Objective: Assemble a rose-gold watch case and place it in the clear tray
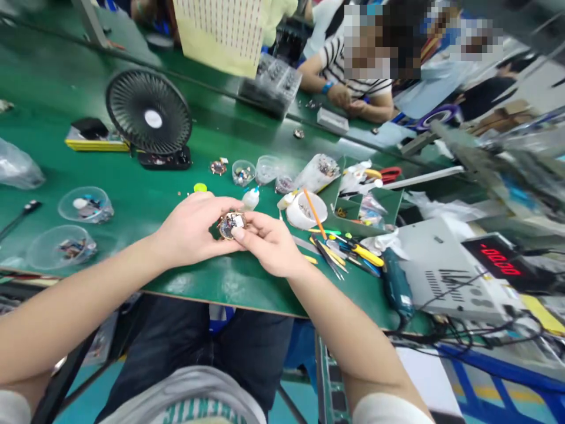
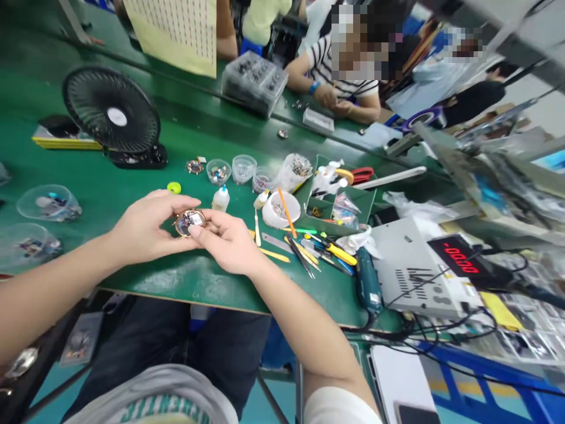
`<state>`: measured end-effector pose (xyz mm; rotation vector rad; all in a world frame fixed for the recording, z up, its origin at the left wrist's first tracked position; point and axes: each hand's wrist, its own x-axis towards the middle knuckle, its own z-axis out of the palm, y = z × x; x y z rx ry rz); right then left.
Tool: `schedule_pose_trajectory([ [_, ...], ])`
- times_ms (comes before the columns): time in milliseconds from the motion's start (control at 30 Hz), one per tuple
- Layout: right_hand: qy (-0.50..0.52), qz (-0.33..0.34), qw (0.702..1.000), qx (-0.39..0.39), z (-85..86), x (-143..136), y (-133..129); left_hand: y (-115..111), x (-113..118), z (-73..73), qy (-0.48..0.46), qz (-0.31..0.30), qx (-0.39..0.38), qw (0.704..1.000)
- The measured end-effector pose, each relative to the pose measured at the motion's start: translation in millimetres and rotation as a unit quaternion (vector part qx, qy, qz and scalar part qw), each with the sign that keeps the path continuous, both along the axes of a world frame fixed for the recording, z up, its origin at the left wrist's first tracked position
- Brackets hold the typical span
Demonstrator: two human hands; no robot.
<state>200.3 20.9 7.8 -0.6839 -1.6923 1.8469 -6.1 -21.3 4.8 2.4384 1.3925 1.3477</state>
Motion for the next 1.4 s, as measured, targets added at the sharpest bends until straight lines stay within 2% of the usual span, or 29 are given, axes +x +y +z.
schedule_pose_trajectory([
  [67, 0.015, -0.006, 1.0, -0.015, -2.3, -7, 13, 15, -5, 2.8, 0.0, -0.031, 0.006, 0.999],
  [133, 0.028, -0.014, 0.999, -0.028, -8.9, -8, 17, 21, -6, -0.7, -0.015, -0.045, 0.004, 0.999],
  [333, 0.038, -0.002, 0.996, -0.078, -29.0, -1, -3, 9, -1, -18.3, -0.044, -0.057, -0.056, 0.996],
  [567, 0.075, -0.002, 0.993, -0.091, -25.2, -4, -7, 2, -3, -18.2, -0.045, -0.054, -0.101, 0.992],
  [767, 0.036, -0.02, 0.998, -0.042, -24.4, -1, -10, 0, -2, -16.5, -0.051, -0.044, -0.137, 0.988],
  [1033, 0.012, -0.027, 0.999, 0.025, -27.1, 4, -12, -1, 1, -15.6, -0.043, -0.065, -0.089, 0.993],
  [1400, 0.004, -0.032, 0.998, 0.052, -23.0, 6, -13, -2, 0, -16.5, -0.049, -0.058, -0.114, 0.991],
])
